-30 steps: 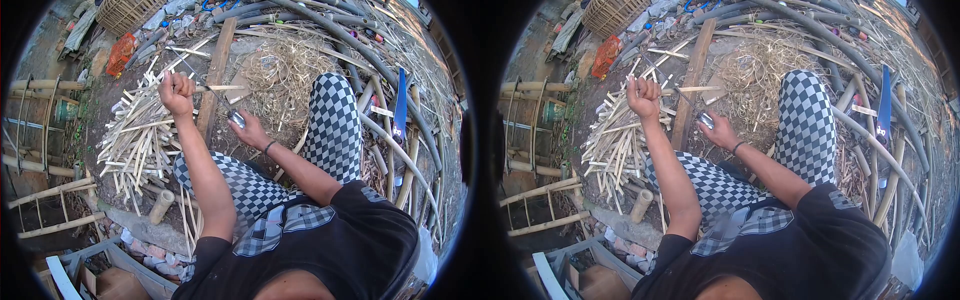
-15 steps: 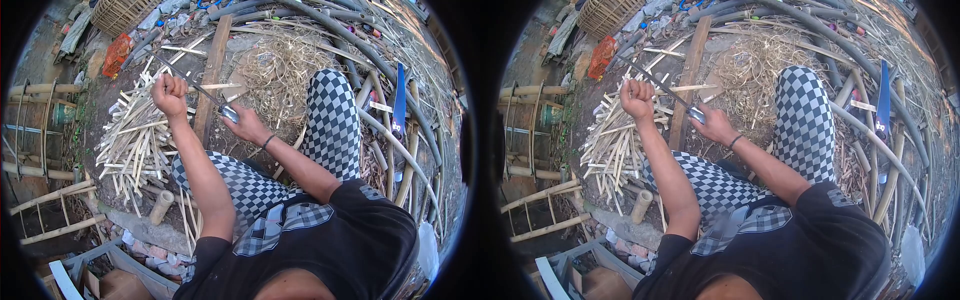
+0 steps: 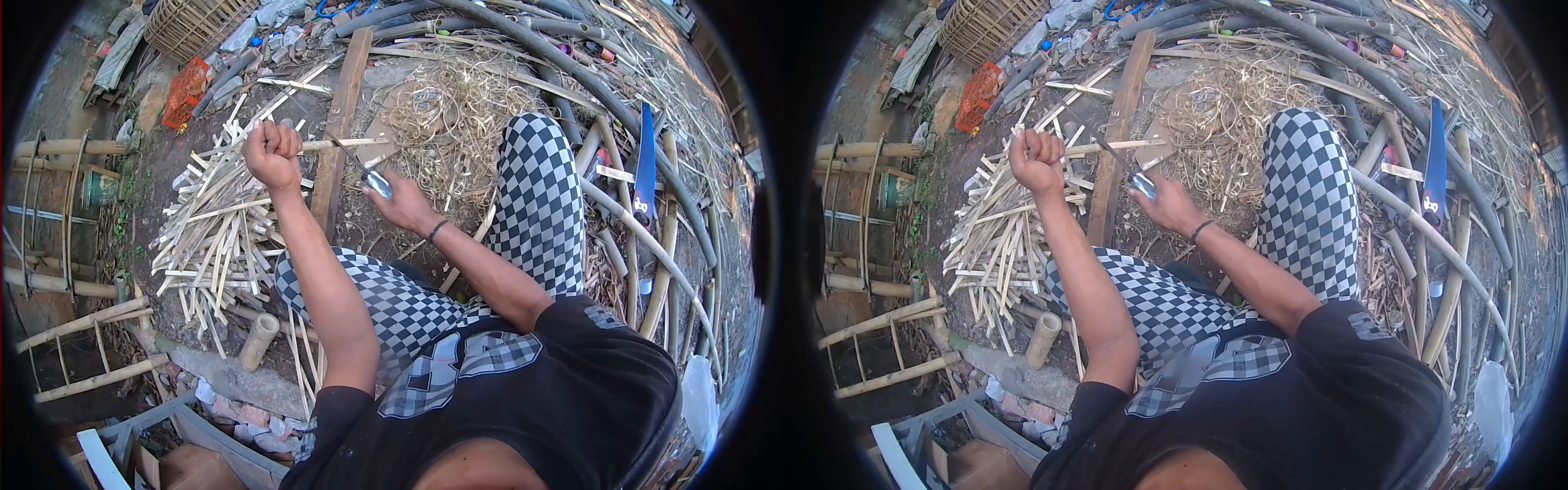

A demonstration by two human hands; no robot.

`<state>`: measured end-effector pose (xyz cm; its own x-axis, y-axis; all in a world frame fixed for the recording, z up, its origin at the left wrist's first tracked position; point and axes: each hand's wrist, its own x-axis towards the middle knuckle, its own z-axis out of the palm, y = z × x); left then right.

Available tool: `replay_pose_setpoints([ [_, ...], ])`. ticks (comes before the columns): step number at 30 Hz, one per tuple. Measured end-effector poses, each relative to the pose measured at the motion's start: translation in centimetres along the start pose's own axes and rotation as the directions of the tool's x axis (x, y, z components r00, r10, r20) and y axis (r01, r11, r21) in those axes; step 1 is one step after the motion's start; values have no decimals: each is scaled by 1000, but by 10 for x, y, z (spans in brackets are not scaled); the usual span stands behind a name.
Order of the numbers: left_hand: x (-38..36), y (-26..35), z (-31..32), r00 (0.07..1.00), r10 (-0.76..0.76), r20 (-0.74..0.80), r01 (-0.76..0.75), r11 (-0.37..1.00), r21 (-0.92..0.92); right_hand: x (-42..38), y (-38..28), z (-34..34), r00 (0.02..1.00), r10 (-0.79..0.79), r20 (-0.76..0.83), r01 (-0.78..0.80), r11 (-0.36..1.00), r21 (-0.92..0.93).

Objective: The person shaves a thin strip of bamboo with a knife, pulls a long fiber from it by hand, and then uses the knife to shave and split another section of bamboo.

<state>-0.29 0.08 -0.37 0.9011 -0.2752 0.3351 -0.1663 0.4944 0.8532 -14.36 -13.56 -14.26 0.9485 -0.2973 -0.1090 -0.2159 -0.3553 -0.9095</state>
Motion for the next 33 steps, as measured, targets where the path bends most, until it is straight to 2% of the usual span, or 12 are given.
replay_pose_setpoints([
  [2,2,0,3,1000,29,-10,-29,999,-40,-3,-15,0,972,-234,9,234,972,19],
  [5,3,0,-2,1000,21,2,-20,999,-43,-3,8,6,958,-287,-27,287,957,29],
  [8,1,3,-5,1000,23,-19,-24,999,-41,12,96,41,995,47,-85,-50,998,-36],
  [11,-1,1,-9,999,10,-30,-13,994,-107,24,146,41,979,181,-91,-193,971,-140],
  [15,-2,-1,-4,999,40,-3,-40,998,-51,9,68,19,980,182,-75,-189,977,-99],
  [18,0,-1,-3,1000,16,7,-16,1000,-14,9,35,12,997,59,-43,-62,995,-84],
  [20,-1,-1,0,1000,9,-5,-9,1000,-17,8,13,12,964,-255,-80,256,967,0],
  [23,2,2,-2,1000,9,0,-9,1000,-20,8,23,17,951,-296,-90,298,955,5],
  [27,0,1,-5,999,17,-30,-18,999,-43,7,109,44,983,8,-185,-22,997,-76],
  [29,0,1,-3,999,22,-44,-25,997,-72,13,162,49,984,100,-147,-109,993,-55],
  [30,-2,0,-1,999,20,-43,-23,997,-79,13,157,43,977,188,-104,-193,981,-37],
  [33,0,0,-2,1000,23,-17,-24,996,-81,13,127,45,969,182,-169,-197,978,-74],
])
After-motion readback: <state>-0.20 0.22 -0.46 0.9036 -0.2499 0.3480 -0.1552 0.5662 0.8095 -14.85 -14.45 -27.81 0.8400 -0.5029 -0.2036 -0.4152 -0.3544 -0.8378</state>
